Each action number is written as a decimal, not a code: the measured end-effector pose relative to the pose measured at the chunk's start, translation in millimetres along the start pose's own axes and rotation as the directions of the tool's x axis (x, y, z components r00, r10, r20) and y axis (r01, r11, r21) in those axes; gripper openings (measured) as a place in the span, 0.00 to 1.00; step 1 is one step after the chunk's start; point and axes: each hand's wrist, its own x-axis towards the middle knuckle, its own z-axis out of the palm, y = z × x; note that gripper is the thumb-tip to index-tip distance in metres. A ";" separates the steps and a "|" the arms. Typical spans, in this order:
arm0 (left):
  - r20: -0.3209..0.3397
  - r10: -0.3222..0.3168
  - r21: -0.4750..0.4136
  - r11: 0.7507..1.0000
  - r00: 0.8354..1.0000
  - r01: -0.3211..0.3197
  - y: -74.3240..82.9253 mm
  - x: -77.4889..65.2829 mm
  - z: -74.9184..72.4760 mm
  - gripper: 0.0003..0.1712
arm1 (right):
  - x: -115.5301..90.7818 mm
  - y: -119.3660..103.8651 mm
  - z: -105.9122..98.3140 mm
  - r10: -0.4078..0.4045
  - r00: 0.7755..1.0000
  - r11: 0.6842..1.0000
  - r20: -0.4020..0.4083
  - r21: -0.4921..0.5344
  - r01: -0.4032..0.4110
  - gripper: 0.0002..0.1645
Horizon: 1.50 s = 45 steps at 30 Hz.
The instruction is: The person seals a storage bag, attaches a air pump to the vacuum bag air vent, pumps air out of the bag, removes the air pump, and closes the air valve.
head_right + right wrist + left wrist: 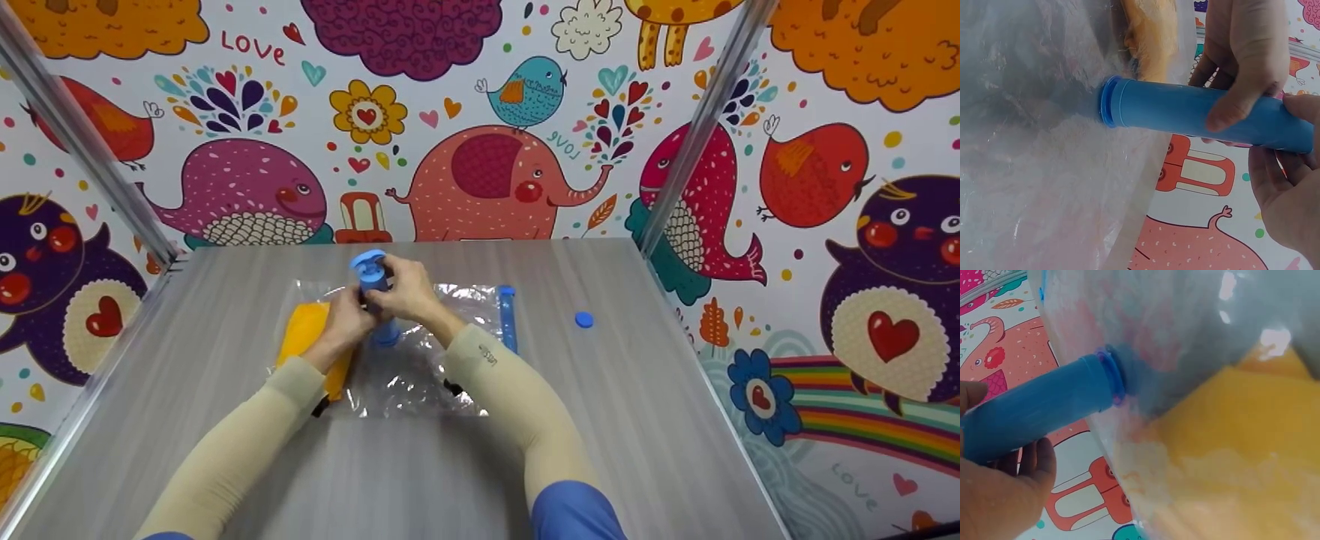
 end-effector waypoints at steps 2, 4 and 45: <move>0.058 -0.002 0.072 0.997 0.998 -0.002 -5.8 -0.8 -5.1 0.41 | 1.2 0.7 0.1 -0.004 1.000 1.000 0.003 -0.002 0.004 0.30; 0.127 -0.010 0.174 0.985 0.992 -0.013 -12.9 -2.4 -11.5 0.48 | 1.8 1.3 -0.1 0.004 1.000 1.000 0.007 -0.005 -0.004 0.29; 0.309 -0.340 0.639 0.766 0.888 0.071 -30.2 -26.7 -17.4 0.84 | -1.0 -5.7 12.0 0.064 0.994 0.993 -0.087 -0.091 -0.072 0.33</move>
